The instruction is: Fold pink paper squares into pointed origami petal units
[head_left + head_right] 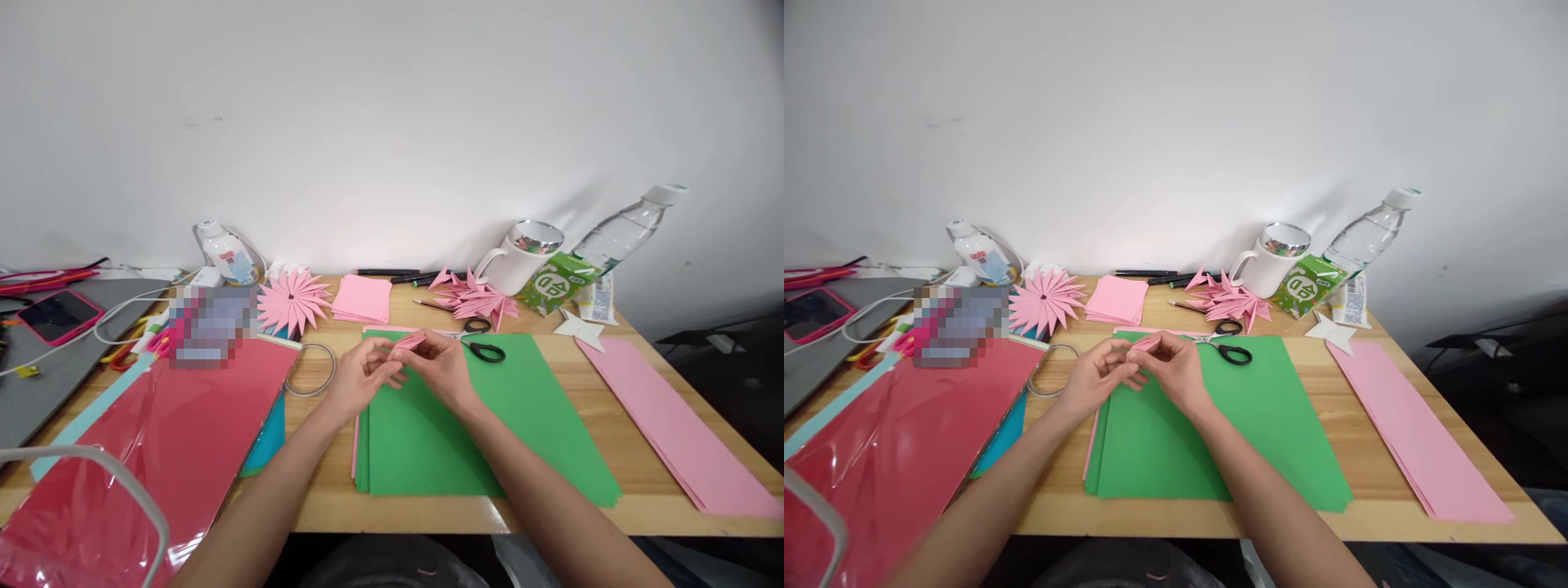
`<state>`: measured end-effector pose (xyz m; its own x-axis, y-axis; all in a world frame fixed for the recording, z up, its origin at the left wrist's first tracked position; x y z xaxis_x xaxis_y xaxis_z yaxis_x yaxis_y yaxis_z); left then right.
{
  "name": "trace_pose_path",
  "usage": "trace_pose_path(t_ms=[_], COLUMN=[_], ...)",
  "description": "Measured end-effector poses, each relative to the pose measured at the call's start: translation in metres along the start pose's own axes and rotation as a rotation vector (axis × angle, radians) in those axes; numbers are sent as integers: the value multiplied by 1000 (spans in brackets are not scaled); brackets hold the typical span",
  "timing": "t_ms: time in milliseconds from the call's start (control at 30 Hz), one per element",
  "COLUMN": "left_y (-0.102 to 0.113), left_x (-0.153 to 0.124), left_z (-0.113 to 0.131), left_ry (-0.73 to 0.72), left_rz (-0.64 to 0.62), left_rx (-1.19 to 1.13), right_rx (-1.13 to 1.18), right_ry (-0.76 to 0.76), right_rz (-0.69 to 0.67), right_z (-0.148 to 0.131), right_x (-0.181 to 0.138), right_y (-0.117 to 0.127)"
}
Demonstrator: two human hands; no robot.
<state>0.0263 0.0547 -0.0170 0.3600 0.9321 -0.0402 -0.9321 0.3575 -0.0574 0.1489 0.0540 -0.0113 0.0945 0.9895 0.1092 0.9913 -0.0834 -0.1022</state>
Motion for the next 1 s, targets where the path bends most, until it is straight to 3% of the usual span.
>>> trace_pose_path(t_ms=[367,567,800,1000], left_y=[3,-2,1,-2], left_x=[-1,-3,0,0], left_z=[5,5,4,3], left_ry=[58,32,81,76], left_rz=[-27,-158,-63,-104], left_rx=[16,-41,-73,-125], right_rx=[5,-41,14,25], right_ry=[17,57,102,97], right_rz=[27,33,83,138], right_z=[-4,-1,-5,-8], right_x=[0,0,0,-2], right_y=[0,2,3,4])
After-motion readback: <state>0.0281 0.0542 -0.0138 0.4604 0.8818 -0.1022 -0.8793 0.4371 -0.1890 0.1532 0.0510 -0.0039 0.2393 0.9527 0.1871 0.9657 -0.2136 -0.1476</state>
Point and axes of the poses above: each hand's wrist, its own x-axis towards the middle knuckle, its own y-axis out of the back of the hand, z = x × y, the point moved 6 cm from there along x, towards the middle knuckle, and after that the axes turned 4 degrees about z, right-handed, at the moved point
